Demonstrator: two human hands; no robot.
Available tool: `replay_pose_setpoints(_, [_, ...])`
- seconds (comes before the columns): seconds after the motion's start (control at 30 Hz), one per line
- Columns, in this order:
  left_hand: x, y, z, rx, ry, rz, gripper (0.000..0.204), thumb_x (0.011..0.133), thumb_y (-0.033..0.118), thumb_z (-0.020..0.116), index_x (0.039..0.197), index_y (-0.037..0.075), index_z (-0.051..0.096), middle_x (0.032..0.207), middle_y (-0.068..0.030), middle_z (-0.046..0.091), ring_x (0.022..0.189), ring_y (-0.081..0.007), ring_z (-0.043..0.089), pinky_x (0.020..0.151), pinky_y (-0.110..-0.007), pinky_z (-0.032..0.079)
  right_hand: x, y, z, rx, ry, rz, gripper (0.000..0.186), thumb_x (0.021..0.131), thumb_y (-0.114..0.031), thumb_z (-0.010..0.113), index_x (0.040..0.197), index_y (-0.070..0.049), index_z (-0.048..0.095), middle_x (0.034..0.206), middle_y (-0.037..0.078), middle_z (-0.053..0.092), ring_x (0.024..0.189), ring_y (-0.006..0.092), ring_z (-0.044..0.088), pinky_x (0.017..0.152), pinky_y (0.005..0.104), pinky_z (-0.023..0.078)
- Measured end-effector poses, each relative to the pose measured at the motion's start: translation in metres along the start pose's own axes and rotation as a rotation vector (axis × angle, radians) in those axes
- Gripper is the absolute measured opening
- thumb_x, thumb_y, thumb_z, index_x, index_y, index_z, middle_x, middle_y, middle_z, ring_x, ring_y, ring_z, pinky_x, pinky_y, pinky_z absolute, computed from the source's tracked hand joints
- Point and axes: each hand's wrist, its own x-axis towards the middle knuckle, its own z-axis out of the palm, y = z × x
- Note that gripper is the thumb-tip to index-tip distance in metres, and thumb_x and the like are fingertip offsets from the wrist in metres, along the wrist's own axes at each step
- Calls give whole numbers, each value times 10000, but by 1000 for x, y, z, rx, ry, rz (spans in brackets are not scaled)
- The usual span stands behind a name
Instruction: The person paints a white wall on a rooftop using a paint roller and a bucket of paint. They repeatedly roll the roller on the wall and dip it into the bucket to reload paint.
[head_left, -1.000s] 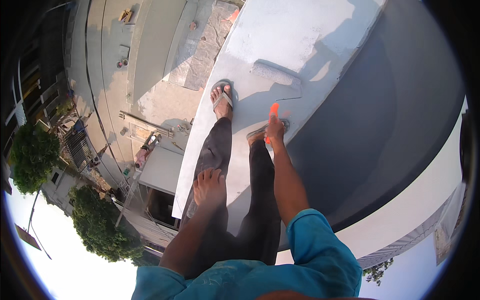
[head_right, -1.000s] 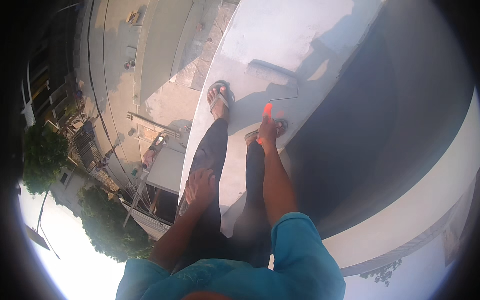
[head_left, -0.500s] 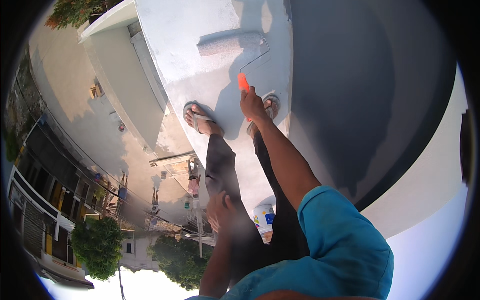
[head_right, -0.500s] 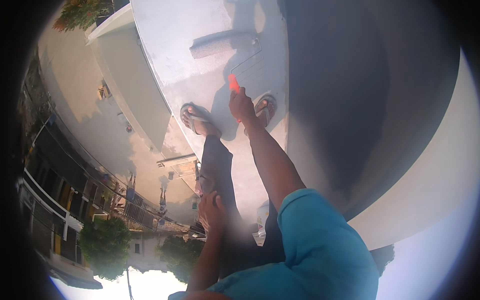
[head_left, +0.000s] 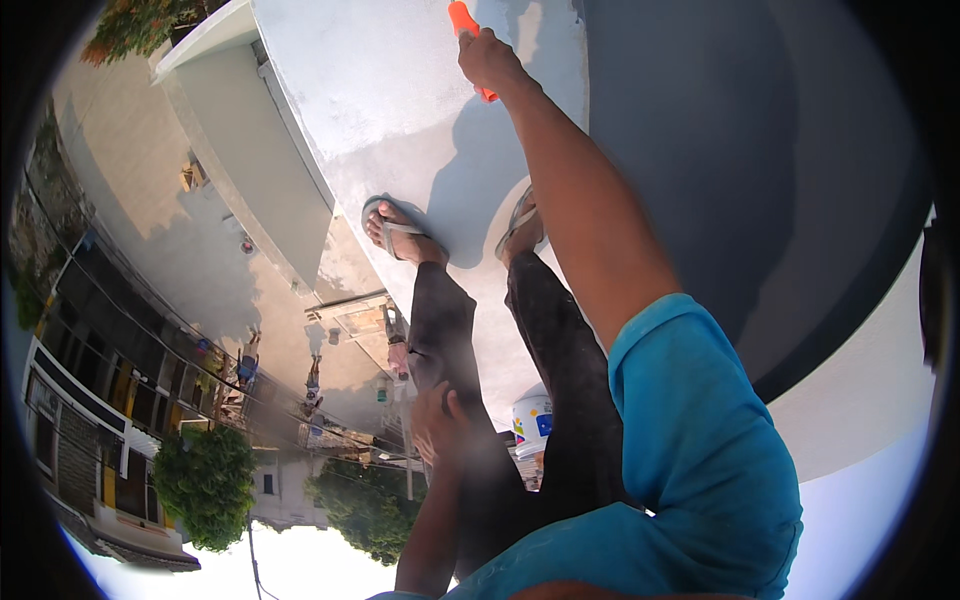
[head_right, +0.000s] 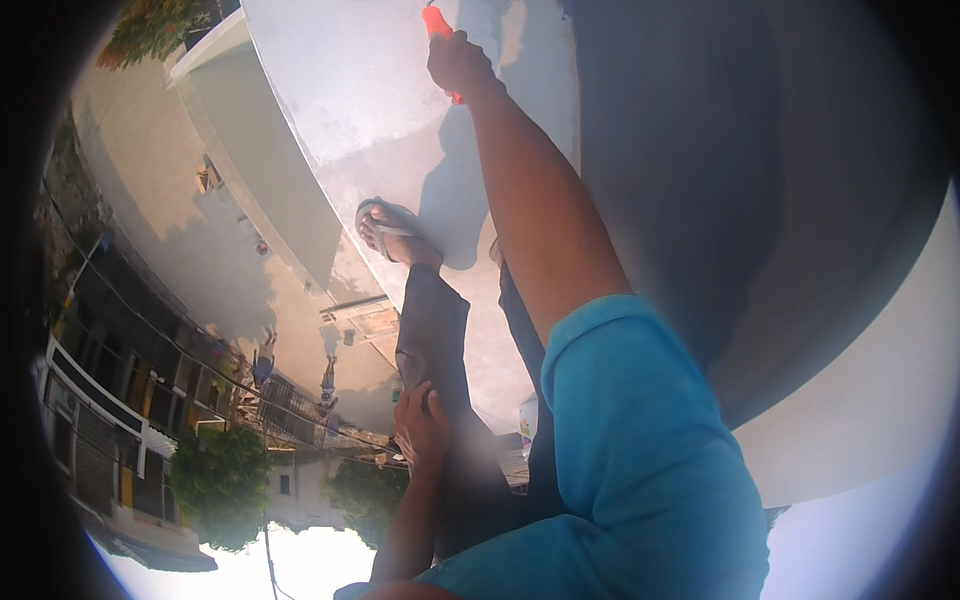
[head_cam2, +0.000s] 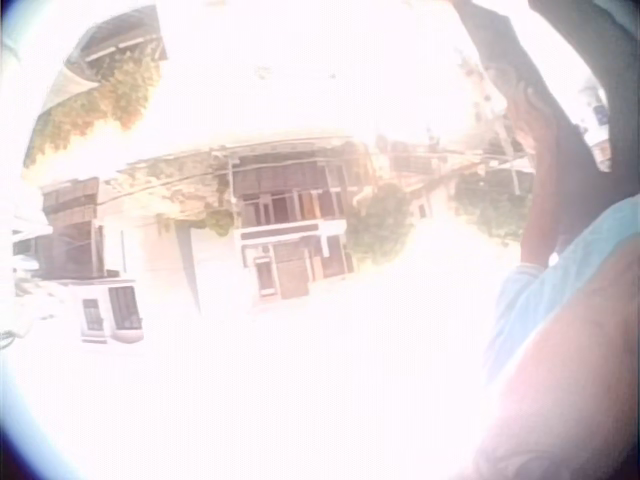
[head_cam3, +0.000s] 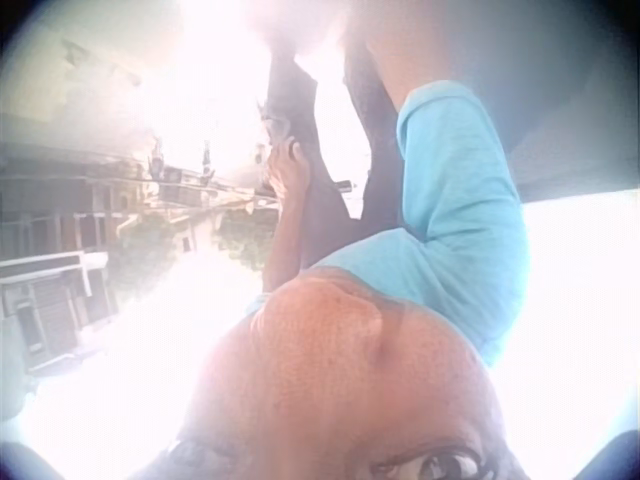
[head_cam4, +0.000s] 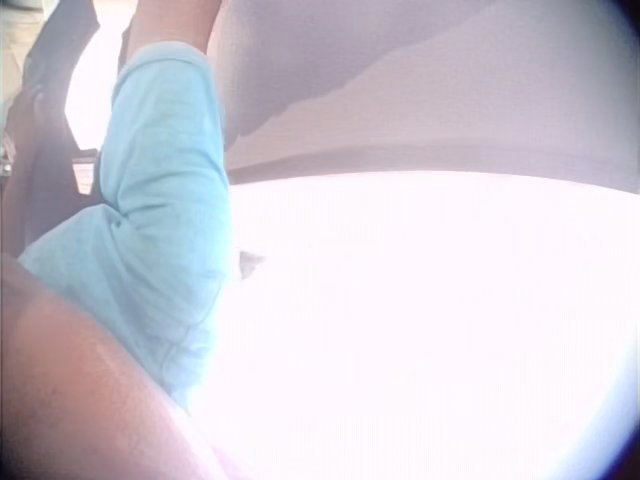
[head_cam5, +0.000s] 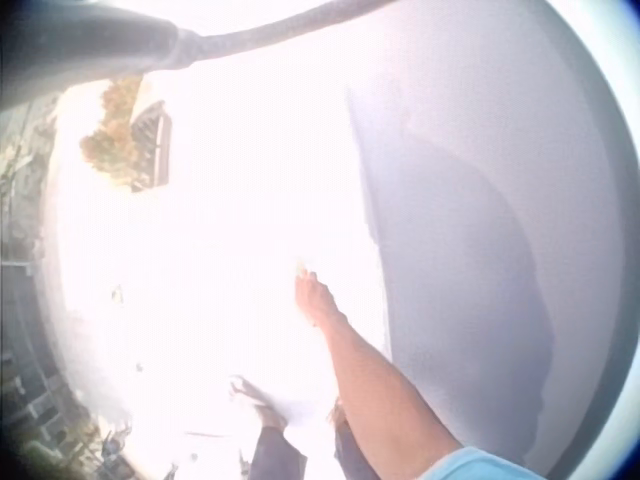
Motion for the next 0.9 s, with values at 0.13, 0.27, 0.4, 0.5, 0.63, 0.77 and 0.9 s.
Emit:
replay_pose_setpoints(0.13, [-3, 1, 1, -4, 17, 24, 232, 974, 270, 644, 1166, 164, 720, 1188, -78, 689, 1183, -318, 612, 986, -472, 486, -42, 64, 34, -43, 4, 26, 585, 1077, -503, 330, 1260, 33, 476, 1009, 297, 701, 782, 416, 740, 762, 497, 599])
replay_pose_setpoints(0.27, [-6, -3, 3, 30, 44, 94, 223, 980, 259, 637, 1161, 151, 713, 1160, -81, 693, 1157, -328, 623, 963, -469, 498, -103, 122, 61, 2, -105, 159, 554, 1087, -475, 324, 1263, 32, 463, 988, 319, 697, 803, 439, 737, 809, 519, 593])
replay_pose_setpoints(0.4, [-3, -11, 13, 57, 75, 164, 213, 975, 235, 640, 1155, 144, 707, 1153, -87, 694, 1123, -334, 637, 949, -462, 507, -145, 202, 96, -66, -33, 66, 540, 1092, -457, 335, 1255, 41, 465, 916, 296, 701, 688, 405, 726, 670, 479, 598])
replay_pose_setpoints(0.5, [-5, 2, 7, 99, 13, 76, 216, 963, 229, 652, 1151, 140, 710, 1174, -87, 692, 1135, -327, 637, 953, -458, 507, -176, 203, 79, 56, -99, 123, 524, 1084, -451, 391, 1250, 36, 491, 846, 246, 691, 583, 354, 693, 558, 449, 566])
replay_pose_setpoints(0.63, [-20, 5, 17, 90, 83, 127, 221, 954, 234, 659, 1143, 135, 718, 1201, -86, 687, 1162, -323, 628, 961, -456, 508, -233, 176, 31, 545, -374, 55, 471, 1057, -423, 504, 1238, 11, 535, 778, 172, 654, 531, 291, 659, 519, 414, 532])
replay_pose_setpoints(0.77, [-24, 13, 19, 179, 107, 181, 219, 956, 244, 660, 1135, 137, 726, 1217, -97, 684, 1157, -334, 631, 960, -468, 512, -249, 198, 29, 483, -260, 10, 428, 1022, -369, 580, 1274, -26, 541, 841, 189, 668, 686, 365, 695, 643, 478, 547])
replay_pose_setpoints(0.9, [-17, 0, 7, 120, 84, 199, 227, 962, 248, 654, 1142, 132, 728, 1219, -113, 683, 1140, -347, 635, 961, -481, 509, -230, 197, 54, 28, 204, -48, 402, 1005, -314, 609, 1293, -44, 532, 1028, 264, 702, 923, 462, 701, 785, 542, 555])
